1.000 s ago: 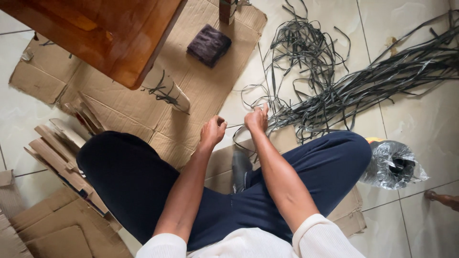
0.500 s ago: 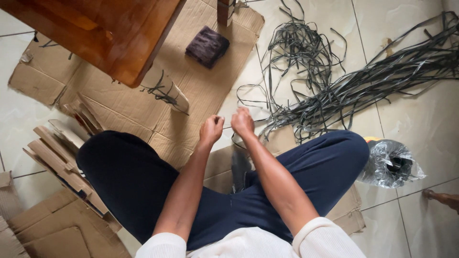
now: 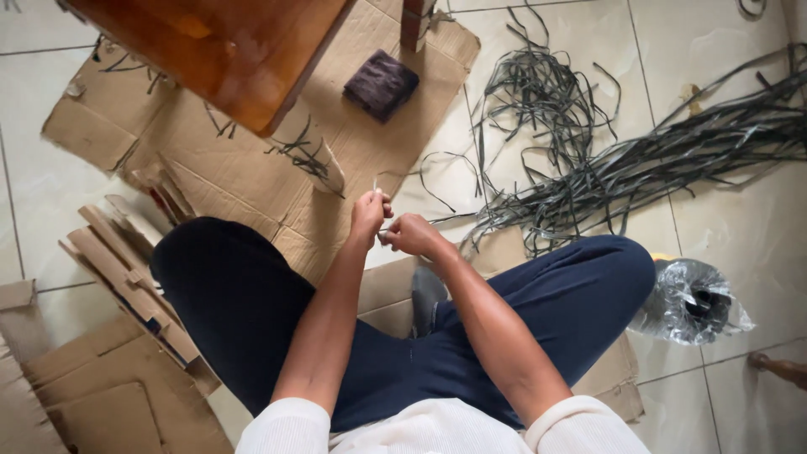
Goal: Wrapping the legs of a wooden table with cardboard pieces and securing them with plastic straps.
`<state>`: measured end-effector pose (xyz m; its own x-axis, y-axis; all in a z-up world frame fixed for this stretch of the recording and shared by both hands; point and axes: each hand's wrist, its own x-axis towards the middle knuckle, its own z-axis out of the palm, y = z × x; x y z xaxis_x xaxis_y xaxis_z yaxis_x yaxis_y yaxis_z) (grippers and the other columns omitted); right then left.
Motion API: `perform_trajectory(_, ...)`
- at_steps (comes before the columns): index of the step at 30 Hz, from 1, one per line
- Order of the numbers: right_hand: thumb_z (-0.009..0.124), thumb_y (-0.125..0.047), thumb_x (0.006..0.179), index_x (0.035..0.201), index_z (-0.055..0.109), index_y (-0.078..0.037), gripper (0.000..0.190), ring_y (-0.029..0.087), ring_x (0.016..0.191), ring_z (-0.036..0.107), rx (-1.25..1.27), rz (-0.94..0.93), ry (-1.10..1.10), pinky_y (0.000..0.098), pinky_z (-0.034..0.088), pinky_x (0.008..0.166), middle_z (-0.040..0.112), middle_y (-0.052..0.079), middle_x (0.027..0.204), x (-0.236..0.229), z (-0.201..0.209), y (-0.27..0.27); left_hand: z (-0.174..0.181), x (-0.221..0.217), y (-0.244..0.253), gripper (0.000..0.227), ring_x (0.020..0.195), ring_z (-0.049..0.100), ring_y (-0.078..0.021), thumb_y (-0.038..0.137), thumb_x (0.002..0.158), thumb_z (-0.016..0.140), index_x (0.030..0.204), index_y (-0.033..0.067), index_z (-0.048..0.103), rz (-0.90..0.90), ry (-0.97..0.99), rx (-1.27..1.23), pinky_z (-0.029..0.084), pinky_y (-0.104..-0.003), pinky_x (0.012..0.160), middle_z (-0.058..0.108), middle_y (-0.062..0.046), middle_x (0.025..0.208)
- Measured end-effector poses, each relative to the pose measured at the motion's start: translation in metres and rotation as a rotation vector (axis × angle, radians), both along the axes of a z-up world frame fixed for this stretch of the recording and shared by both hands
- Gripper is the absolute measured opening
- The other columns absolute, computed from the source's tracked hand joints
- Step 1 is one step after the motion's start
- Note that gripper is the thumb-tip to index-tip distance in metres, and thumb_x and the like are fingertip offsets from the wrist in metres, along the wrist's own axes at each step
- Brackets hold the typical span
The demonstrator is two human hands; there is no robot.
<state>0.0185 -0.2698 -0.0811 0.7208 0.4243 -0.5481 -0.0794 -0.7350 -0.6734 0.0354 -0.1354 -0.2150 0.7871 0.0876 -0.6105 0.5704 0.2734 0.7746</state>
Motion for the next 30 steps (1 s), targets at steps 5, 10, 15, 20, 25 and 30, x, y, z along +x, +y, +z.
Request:
perform_trajectory(5, 0.068, -0.031, 0.09, 0.099, 0.082, -0.012, 0.026, 0.024, 0.084, 0.076, 0.001, -0.05, -0.104, 0.0385, 0.058, 0.08, 0.079, 0.013, 0.092, 0.011, -0.037, -0.021, 0.027, -0.006, 0.004, 0.033, 0.069, 0.064, -0.022, 0.032, 0.101, 0.052, 0.096, 0.0082, 0.074, -0.075, -0.065, 0.318, 0.05, -0.038, 0.063, 0.068, -0.008, 0.077)
perform_trajectory(10, 0.063, -0.037, 0.098, 0.109, 0.079, -0.01, 0.034, 0.017, 0.089, 0.074, 0.171, -0.524, 0.008, 0.0375, 0.056, 0.078, 0.078, 0.008, 0.099, 0.032, -0.04, -0.026, 0.062, -0.02, 0.004, 0.034, 0.089, 0.072, -0.0311, 0.039, 0.098, 0.054, 0.095, 0.0153, 0.078, -0.299, -0.21, 0.657, 0.054, -0.043, 0.081, 0.076, -0.013, 0.093)
perform_trajectory(15, 0.066, -0.029, 0.098, 0.104, 0.074, -0.005, 0.026, 0.014, 0.076, 0.069, 0.605, -0.739, 0.301, 0.031, 0.052, 0.062, 0.075, 0.004, 0.091, 0.035, -0.054, -0.014, 0.086, -0.037, 0.004, 0.033, 0.098, 0.072, -0.033, 0.041, 0.093, 0.054, 0.098, 0.0218, 0.081, -0.583, -0.2, 0.707, 0.054, -0.045, 0.089, 0.078, -0.013, 0.099)
perform_trajectory(20, 0.068, -0.024, 0.1, 0.099, 0.072, -0.009, 0.015, 0.011, 0.071, 0.065, 0.689, -0.826, 0.275, 0.0262, 0.05, 0.061, 0.071, 0.0, 0.084, 0.045, -0.06, 0.0, 0.099, -0.035, 0.022, 0.032, 0.101, 0.07, -0.0345, 0.04, 0.091, 0.063, 0.11, 0.0187, 0.077, -0.505, -0.123, 0.762, 0.053, -0.047, 0.089, 0.075, -0.015, 0.104)
perform_trajectory(25, 0.065, -0.02, 0.101, 0.093, 0.062, -0.013, 0.011, 0.012, 0.069, 0.067, 0.835, -1.004, 0.349, 0.0263, 0.054, 0.059, 0.066, 0.0, 0.079, 0.069, -0.06, 0.005, 0.022, -0.016, 0.051, 0.032, 0.102, 0.071, -0.033, 0.03, 0.087, 0.069, 0.114, 0.0121, 0.073, -0.153, -0.107, 0.789, 0.054, -0.045, 0.089, 0.075, -0.014, 0.109)
perform_trajectory(30, 0.063, -0.026, 0.102, 0.095, 0.06, -0.015, 0.013, 0.006, 0.053, 0.046, 0.848, -0.939, 0.301, 0.0221, 0.033, 0.042, 0.057, -0.003, 0.076, 0.09, -0.045, 0.014, 0.087, -0.002, 0.093, 0.033, 0.098, 0.073, -0.0305, 0.029, 0.084, 0.075, 0.107, 0.0063, 0.073, 0.36, 0.003, 0.627, 0.056, -0.041, 0.087, 0.078, -0.014, 0.104)
